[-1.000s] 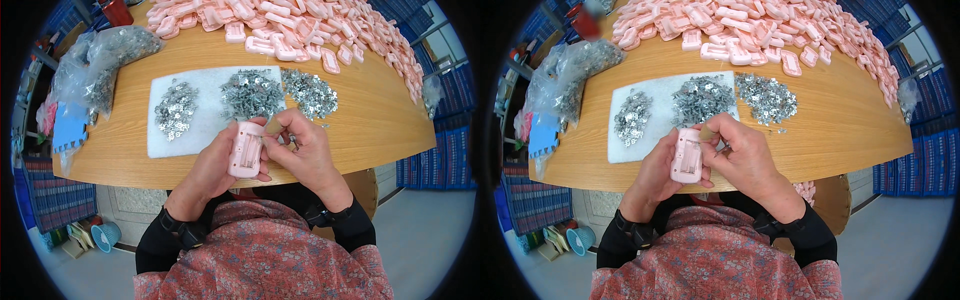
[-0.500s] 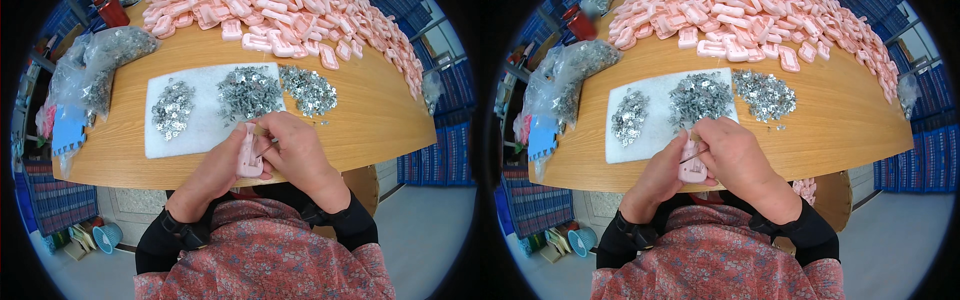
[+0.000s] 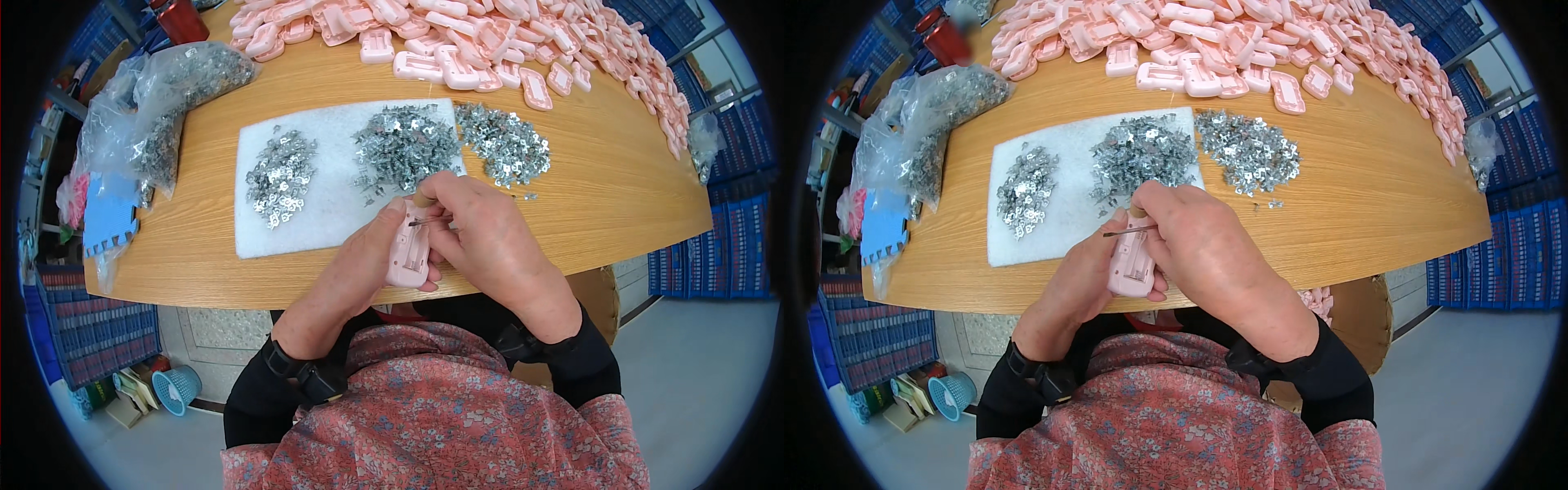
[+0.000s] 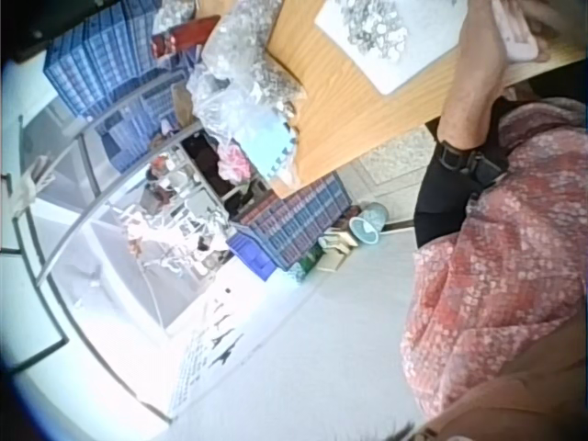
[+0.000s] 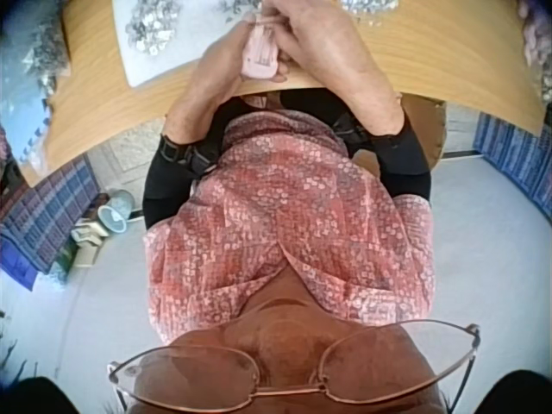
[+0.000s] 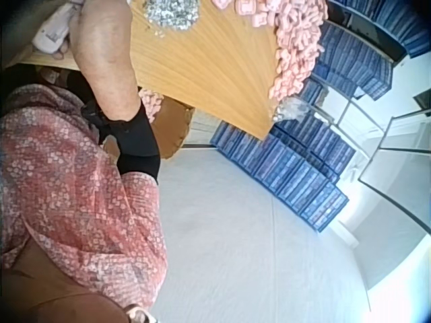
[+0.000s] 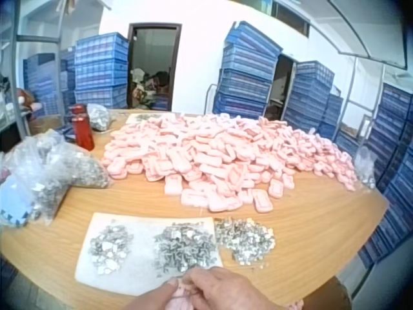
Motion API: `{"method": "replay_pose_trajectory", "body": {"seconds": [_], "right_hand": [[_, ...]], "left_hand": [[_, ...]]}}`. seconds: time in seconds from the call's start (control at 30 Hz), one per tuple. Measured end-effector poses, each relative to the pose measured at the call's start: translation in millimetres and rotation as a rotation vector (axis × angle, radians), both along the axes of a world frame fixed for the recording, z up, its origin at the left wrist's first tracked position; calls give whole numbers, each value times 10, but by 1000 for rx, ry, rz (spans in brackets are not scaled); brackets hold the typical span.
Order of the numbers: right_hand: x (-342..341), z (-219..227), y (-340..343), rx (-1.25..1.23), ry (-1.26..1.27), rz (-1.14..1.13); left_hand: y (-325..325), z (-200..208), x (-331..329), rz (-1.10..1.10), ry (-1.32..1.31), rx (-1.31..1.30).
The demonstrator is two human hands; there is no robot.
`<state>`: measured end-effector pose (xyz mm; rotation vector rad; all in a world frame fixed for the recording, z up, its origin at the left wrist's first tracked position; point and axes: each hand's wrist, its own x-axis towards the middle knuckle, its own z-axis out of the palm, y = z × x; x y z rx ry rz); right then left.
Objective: The person assembles small pink plastic components by inserting metal pins into them using a thin metal tool. They pick up a plastic part, insert a pin, and place the finished unit on the table, repeating this process continuously.
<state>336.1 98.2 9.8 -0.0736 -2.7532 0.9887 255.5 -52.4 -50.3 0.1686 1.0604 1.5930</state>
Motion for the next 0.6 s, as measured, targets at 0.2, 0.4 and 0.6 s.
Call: {"method": "replay_pose_trajectory", "body": {"seconds": [0.2, 0.4, 0.6], "right_hand": [[-47, -66, -64, -143, 28, 20], [13, -33, 77, -201, 58, -137], [87, -256, 147, -855, -193, -27]], "left_hand": [[10, 31, -10, -38, 86, 19], [-34, 5, -45, 8, -62, 129], [-56, 88, -34, -44, -57, 153]]}}
